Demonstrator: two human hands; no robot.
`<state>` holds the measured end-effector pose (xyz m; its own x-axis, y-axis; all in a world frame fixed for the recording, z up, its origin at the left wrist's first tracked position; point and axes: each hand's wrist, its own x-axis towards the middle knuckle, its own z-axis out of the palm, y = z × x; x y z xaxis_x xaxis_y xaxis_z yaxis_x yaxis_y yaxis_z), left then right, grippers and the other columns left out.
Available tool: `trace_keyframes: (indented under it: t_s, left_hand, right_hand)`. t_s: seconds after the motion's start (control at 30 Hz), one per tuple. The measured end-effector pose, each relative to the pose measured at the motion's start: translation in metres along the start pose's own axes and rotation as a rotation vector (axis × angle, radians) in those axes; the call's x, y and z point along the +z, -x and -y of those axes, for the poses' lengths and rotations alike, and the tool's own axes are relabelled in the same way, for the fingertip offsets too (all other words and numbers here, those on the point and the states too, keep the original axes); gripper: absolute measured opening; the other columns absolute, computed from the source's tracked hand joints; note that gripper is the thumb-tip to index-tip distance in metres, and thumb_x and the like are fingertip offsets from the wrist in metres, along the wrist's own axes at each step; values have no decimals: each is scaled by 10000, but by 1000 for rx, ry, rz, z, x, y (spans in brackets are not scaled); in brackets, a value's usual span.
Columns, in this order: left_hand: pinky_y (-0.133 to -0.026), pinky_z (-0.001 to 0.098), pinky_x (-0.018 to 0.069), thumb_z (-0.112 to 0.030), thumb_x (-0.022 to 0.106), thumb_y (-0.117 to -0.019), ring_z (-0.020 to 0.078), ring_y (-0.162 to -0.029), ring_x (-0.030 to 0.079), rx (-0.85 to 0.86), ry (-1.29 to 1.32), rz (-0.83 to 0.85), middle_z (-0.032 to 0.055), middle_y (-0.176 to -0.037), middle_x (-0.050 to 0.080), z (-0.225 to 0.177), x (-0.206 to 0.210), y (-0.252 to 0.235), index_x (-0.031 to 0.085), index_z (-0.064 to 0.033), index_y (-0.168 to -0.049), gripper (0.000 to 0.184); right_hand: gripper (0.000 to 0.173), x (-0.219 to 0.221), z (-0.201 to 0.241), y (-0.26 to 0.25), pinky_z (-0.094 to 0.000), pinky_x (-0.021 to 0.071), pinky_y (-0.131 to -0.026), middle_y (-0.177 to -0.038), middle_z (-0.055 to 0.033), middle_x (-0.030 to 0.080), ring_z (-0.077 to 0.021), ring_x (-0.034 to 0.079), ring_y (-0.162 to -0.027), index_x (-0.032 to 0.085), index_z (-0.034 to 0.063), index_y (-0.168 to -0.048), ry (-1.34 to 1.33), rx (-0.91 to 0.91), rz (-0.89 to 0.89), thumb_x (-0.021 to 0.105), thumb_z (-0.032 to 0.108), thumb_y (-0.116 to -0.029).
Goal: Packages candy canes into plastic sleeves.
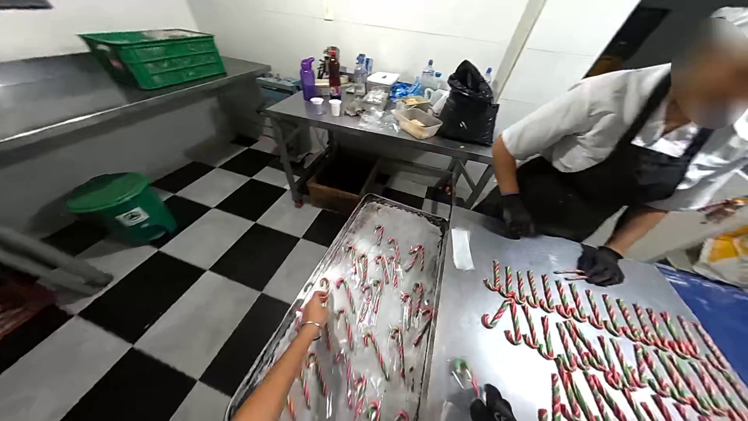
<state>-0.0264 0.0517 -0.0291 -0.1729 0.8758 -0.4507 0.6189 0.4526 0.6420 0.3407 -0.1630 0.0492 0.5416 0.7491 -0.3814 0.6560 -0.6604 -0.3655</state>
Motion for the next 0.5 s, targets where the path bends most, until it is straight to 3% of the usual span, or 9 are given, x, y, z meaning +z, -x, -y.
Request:
trace_keyframes:
  t_s: [0.07, 0.13, 0.2, 0.33, 0.43, 0.5]
  left_hand:
    - [-1078, 535, 472, 7, 638, -919, 388, -1269, 603, -10, -20, 27, 244, -1386, 600, 4, -5, -29, 468, 24, -1463, 570]
    - [-1079, 537, 468, -32, 646, -937, 411, -1270, 591, 1, -54, 39, 279, -1388, 579, 8, -6, -47, 476, 33, -1460, 553]
    - [-1103, 533, 447, -74, 635, -961, 444, -1319, 539, 28, -110, 21, 325, -1452, 493, 8, -4, -47, 480, 31, -1466, 538]
    - [-1146, 549, 400, -154, 702, -934, 506, -1414, 413, 116, -86, -69, 357, -1584, 296, 5, -4, -14, 530, 23, -1436, 560]
    - [-1120, 543, 427, -200, 696, -949, 480, -1387, 459, 229, 0, -5, 334, -1564, 357, -9, -2, 28, 582, 18, -1383, 499]
    - [-1101, 514, 457, -210, 664, -969, 412, -1357, 515, 302, 43, 111, 279, -1508, 467, -18, 9, 59, 605, 7, -1366, 456]
  right_hand:
    - [387, -11, 37, -11, -553, 440, -1076, -1292, -260, 634, -392, 589, -1243, 629, -39, -1304, -119, -198, 85, 552, 210, -1017]
    - [373, -4, 97, -43, -502, 422, -1112, -1297, -243, 642, -372, 587, -1258, 630, -40, -1307, -61, -323, 165, 544, 195, -1030]
    - [421, 15, 152, -93, -469, 343, -1182, -1407, -257, 570, -372, 501, -1369, 564, -53, -1382, 26, -286, 215, 473, 212, -1068]
    - [424, 54, 218, -181, -510, 284, -1204, -1520, -295, 440, -402, 390, -1449, 524, -77, -1416, 141, -77, 135, 416, 167, -1087]
    - [428, 75, 235, -226, -534, 317, -1179, -1523, -305, 428, -419, 385, -1448, 509, -94, -1415, 249, 31, 153, 446, 155, -1072]
    - [490, 83, 225, -236, -544, 320, -1178, -1534, -332, 393, -438, 372, -1452, 426, -131, -1459, 195, 3, 117, 444, 171, -1073]
